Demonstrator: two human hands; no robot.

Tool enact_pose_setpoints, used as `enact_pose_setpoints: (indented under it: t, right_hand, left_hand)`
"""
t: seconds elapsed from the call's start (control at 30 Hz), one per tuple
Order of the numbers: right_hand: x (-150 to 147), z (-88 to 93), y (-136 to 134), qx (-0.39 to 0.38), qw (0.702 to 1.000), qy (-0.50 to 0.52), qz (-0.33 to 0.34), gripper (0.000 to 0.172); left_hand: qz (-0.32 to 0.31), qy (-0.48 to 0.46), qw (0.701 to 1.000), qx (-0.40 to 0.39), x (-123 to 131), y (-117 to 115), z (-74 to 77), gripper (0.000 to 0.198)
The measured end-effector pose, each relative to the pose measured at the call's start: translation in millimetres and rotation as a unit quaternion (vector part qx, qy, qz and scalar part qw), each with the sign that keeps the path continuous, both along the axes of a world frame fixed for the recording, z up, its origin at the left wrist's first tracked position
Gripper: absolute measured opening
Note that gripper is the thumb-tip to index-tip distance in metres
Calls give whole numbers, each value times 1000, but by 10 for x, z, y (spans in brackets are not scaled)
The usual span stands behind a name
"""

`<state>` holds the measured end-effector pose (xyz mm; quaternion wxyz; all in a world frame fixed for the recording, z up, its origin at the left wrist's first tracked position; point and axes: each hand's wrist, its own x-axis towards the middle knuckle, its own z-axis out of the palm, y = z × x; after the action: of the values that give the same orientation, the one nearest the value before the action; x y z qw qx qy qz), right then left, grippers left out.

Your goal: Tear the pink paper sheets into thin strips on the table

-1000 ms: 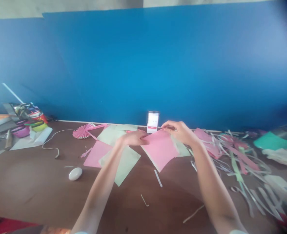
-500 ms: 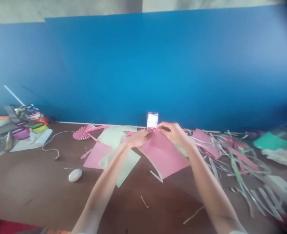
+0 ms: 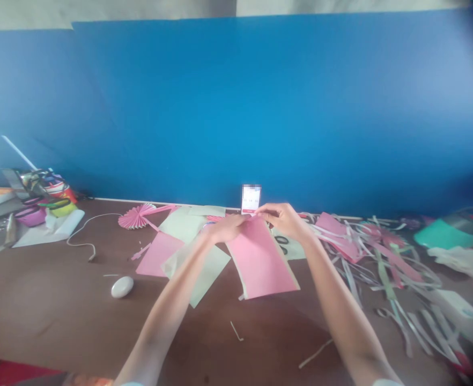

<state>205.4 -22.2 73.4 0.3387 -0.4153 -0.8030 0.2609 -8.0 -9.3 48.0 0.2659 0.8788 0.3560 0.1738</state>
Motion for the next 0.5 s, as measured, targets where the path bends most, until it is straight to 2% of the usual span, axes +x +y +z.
enact_pose_setpoints:
  t: [0.13,0.33,0.5]
  right_hand:
    - [-16,-22,10,-2,1000,-6,-1,28]
    - [-18,9,-24,13,1000,1,-21,19]
    - [-20,-3,-20,5,1000,5,-10,16]
  left_hand:
    - [25,16,1000,7,14,7,-39,33]
    - [56,-5,998,3,84,-53,22,45]
    - [59,-21,998,-13,128,-43,18,43]
